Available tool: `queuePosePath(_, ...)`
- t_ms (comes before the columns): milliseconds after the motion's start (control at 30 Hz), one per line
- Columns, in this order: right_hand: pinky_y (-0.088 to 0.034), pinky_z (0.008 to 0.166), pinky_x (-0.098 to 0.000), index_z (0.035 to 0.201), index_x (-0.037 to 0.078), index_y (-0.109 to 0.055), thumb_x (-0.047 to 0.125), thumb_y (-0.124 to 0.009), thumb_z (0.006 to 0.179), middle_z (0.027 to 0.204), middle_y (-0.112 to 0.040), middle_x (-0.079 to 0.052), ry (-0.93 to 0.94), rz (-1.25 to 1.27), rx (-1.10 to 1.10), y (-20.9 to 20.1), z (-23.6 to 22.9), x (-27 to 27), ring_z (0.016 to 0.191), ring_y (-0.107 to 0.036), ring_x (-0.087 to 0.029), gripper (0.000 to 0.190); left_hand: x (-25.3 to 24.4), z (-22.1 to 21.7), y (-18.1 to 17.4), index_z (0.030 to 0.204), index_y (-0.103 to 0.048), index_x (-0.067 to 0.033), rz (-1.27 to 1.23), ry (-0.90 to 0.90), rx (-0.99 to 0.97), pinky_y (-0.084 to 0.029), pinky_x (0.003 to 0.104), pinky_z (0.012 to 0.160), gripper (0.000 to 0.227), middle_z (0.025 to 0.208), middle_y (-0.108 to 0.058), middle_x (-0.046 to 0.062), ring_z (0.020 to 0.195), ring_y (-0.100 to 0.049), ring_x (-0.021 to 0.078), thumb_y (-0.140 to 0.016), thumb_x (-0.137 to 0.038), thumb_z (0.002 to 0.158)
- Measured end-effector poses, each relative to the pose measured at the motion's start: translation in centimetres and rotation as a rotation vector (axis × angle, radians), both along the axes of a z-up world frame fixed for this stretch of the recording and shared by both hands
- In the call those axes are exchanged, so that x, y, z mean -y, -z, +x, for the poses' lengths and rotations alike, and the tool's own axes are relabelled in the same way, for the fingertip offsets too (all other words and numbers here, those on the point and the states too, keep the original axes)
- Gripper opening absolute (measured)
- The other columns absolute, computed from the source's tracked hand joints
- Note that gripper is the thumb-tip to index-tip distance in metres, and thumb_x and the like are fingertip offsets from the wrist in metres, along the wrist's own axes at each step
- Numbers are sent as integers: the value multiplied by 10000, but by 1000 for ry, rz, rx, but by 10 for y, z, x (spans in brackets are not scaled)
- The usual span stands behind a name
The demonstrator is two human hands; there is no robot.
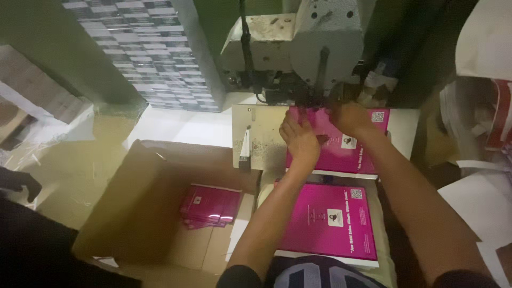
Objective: The person places pink booklets into a binding machine, presses down a lever to secure the spine, and then removes the finished booklets. The person repeats this process for multiple booklets, stacking the completed items in a cardboard box.
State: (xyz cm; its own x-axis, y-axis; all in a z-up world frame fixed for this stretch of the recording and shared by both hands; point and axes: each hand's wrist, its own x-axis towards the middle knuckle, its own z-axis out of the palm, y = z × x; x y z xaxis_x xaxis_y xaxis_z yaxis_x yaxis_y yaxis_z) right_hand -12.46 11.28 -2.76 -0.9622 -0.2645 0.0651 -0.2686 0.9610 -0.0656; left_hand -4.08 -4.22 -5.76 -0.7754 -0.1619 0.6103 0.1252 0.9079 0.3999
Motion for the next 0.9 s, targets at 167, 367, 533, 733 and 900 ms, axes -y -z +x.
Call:
queuePosePath(167,-597,751,-426,724,97,-818,460,-636,950,816,-809,-145,74,139,68,-33,38,17,885,-798,-342,465,13,9,-10,1446,-458,-18,297,119,114,-280,681,1116,916,1466,-316,320,1374,-330,539,-947,-185,689)
queuePosePath(367,-544,933,-557,1034,118,-764,188,-724,847,893,-769,-101,-371,44,-651,-59,155,56,917,-759,-326,203,69,32,-21,1211,-697,-134,-224,295,-75,-456,482,1093,245,1180,-712,78,1190,-664,248,-729,-145,968)
queuePosePath(533,-538,1031,-552,1216,100,-727,142,-520,992,1305,-736,-126,-801,-235,-788,-45,231,42,1200,-697,-370,308,170,83,6,1046,-734,-221,268,114,-150,-566,328,734,241,853,-756,-26,761,-714,137,-834,-241,828)
queuePosePath(733,-519,1092,-471,1259,117,-742,298,-715,882,1344,-726,-144,-271,-217,-221,71,232,-35,1219,-683,-347,419,291,142,64,1362,-530,-13,1041,-274,-402,-548,411,1012,535,1283,-684,205,1160,-678,282,-728,-296,953)
queuePosePath(900,-525,1040,-482,1269,66,-716,333,-835,717,1267,-685,-198,-5,-133,14,114,227,-67,1164,-653,-397,624,323,151,101,1368,-514,31,1241,-642,-78,-594,435,1044,477,1319,-660,225,1211,-680,338,-642,-249,1003)
